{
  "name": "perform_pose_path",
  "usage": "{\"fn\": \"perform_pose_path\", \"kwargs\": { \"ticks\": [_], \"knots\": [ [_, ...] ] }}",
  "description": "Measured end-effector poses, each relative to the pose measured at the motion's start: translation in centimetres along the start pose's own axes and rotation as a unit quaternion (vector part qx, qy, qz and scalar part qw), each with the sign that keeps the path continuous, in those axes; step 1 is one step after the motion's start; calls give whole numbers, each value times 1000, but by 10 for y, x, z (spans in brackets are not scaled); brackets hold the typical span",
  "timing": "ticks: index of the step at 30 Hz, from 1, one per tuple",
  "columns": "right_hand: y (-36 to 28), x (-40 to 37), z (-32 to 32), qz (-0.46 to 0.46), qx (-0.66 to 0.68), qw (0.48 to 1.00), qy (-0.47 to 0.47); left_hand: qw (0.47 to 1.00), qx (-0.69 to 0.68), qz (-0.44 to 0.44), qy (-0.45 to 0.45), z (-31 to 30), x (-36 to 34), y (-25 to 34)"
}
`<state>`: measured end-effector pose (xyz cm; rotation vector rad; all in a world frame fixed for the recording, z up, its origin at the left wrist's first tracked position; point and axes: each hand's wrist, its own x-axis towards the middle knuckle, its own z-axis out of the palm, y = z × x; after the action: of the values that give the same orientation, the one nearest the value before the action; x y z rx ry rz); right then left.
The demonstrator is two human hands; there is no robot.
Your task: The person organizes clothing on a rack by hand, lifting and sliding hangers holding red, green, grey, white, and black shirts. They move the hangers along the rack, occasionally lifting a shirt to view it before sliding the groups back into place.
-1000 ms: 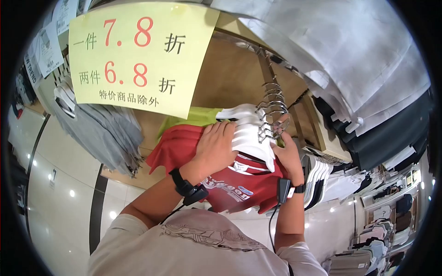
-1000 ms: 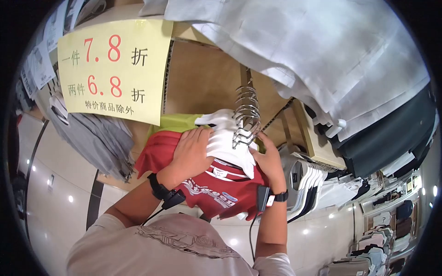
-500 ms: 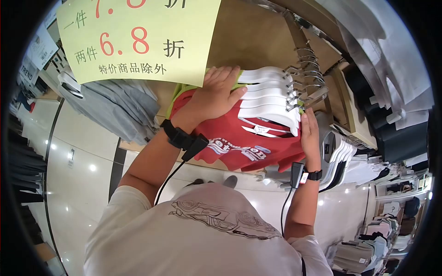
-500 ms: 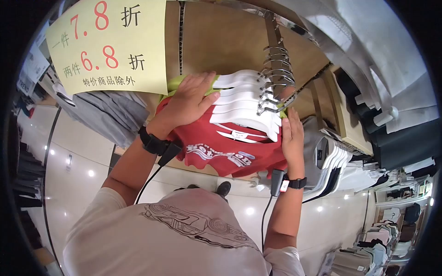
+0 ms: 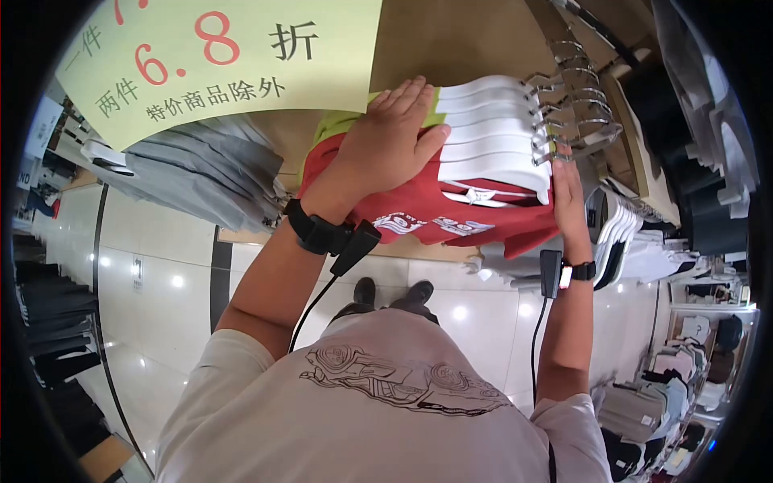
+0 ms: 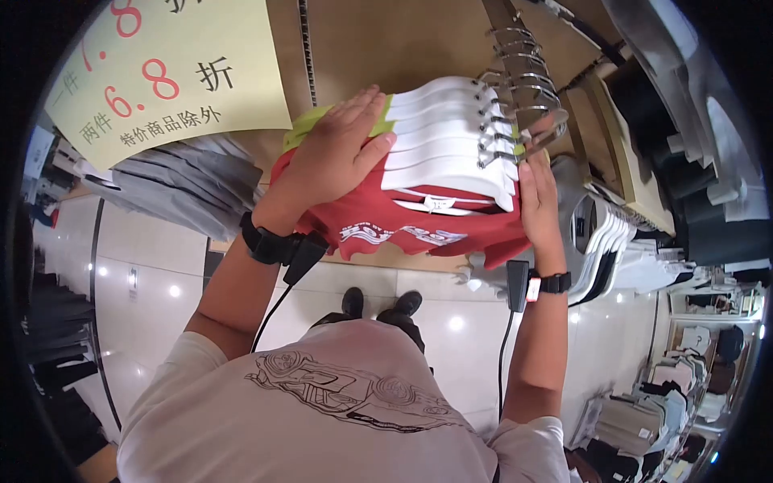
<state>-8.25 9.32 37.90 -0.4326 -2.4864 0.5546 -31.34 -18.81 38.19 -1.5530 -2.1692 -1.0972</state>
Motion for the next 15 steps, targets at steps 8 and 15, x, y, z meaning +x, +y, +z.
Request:
{"fn": "perform_pose_path", "kwargs": {
  "ticks": [8,15],
  "knots": [
    [-16,-5,0,61,38,997,33,999,22,6,26,8,-1,-3],
    [-8,-22,-9,36,6,998,43,1000,-2,-18,26,1,-4,7]
  ]
}}
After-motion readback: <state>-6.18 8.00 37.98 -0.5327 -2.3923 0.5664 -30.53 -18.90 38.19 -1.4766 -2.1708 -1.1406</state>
